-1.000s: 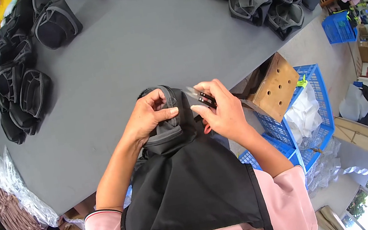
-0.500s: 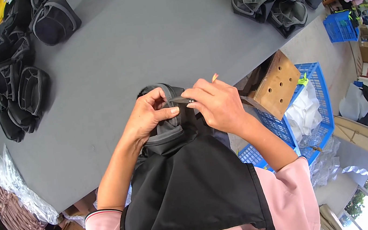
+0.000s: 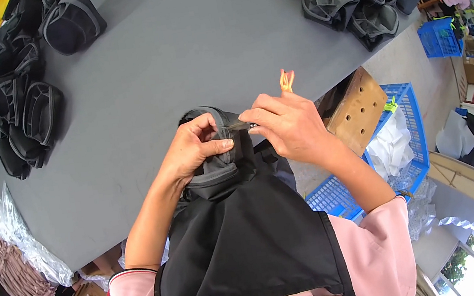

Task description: Inspecting and trimming loose threads from black soft-shell storage cases at a manufacturing table.

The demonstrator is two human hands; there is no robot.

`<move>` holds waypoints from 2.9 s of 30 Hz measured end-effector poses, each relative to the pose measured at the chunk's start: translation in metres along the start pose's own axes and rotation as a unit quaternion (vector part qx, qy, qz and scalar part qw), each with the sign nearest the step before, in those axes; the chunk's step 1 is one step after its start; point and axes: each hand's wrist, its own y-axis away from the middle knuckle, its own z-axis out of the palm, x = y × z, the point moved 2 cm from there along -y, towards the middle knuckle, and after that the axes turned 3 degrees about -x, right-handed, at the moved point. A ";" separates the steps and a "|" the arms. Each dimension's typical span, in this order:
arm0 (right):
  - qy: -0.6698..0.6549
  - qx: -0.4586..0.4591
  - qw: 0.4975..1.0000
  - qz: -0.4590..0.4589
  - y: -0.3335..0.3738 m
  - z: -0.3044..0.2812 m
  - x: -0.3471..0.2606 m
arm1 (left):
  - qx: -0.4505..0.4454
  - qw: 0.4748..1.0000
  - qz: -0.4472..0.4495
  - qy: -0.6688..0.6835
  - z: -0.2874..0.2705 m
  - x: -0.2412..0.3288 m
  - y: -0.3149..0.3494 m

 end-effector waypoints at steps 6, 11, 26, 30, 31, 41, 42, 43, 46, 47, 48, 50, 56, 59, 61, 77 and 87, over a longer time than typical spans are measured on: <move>-0.029 -0.015 0.999 -0.006 -0.004 0.002 0.004 | -0.008 1.000 -0.010 -0.020 0.000 0.003 0.001; -0.010 -0.008 1.000 -0.027 -0.004 0.004 0.002 | -0.013 1.000 0.004 0.001 0.000 0.000 0.000; -0.234 0.056 0.954 0.176 0.029 0.027 -0.015 | 0.013 0.995 0.055 -0.077 -0.010 -0.002 0.015; -0.184 0.035 0.970 0.157 0.045 0.028 -0.028 | 0.021 0.995 0.083 -0.046 -0.002 0.005 0.017; -0.171 0.045 0.974 0.141 0.046 0.028 -0.031 | 0.016 0.995 0.076 -0.059 -0.003 0.003 0.015; -0.179 0.043 0.971 0.149 0.047 0.040 -0.035 | 0.005 0.998 0.058 -0.026 -0.008 -0.005 0.014; -0.181 0.052 0.969 0.158 0.048 0.042 -0.036 | 0.005 0.998 0.058 -0.026 -0.007 -0.006 0.013; -0.184 0.061 0.967 0.166 0.049 0.043 -0.037 | 0.012 0.998 0.058 -0.024 -0.007 -0.007 0.014; -0.091 0.078 0.987 0.109 0.047 0.043 -0.040 | 0.027 0.998 0.063 -0.018 -0.001 -0.003 0.015; -0.091 0.077 0.987 0.110 0.047 0.043 -0.040 | 0.035 0.997 0.068 -0.013 0.000 -0.002 0.016; -0.095 0.076 0.985 0.120 0.047 0.043 -0.041 | 0.035 0.997 0.068 -0.012 0.000 -0.003 0.015; -0.097 0.076 0.984 0.129 0.049 0.042 -0.041 | 0.042 0.998 0.054 -0.017 -0.001 -0.003 0.015; -0.194 0.069 0.963 0.177 0.042 0.045 -0.043 | 0.050 0.996 0.070 -0.009 -0.007 -0.003 0.016; -0.184 0.129 0.967 0.121 0.042 0.034 -0.046 | 0.080 0.994 0.069 0.016 -0.012 0.002 0.021; -0.193 0.142 0.964 0.114 0.038 0.035 -0.048 | 0.089 0.993 0.067 0.047 -0.012 0.008 0.029; -0.042 -0.008 0.999 0.020 0.009 0.012 -0.059 | 0.060 0.989 0.084 0.107 -0.015 0.014 0.045; -0.002 0.054 0.998 -0.016 0.004 0.012 -0.060 | 0.089 0.985 0.073 0.127 -0.022 0.017 0.047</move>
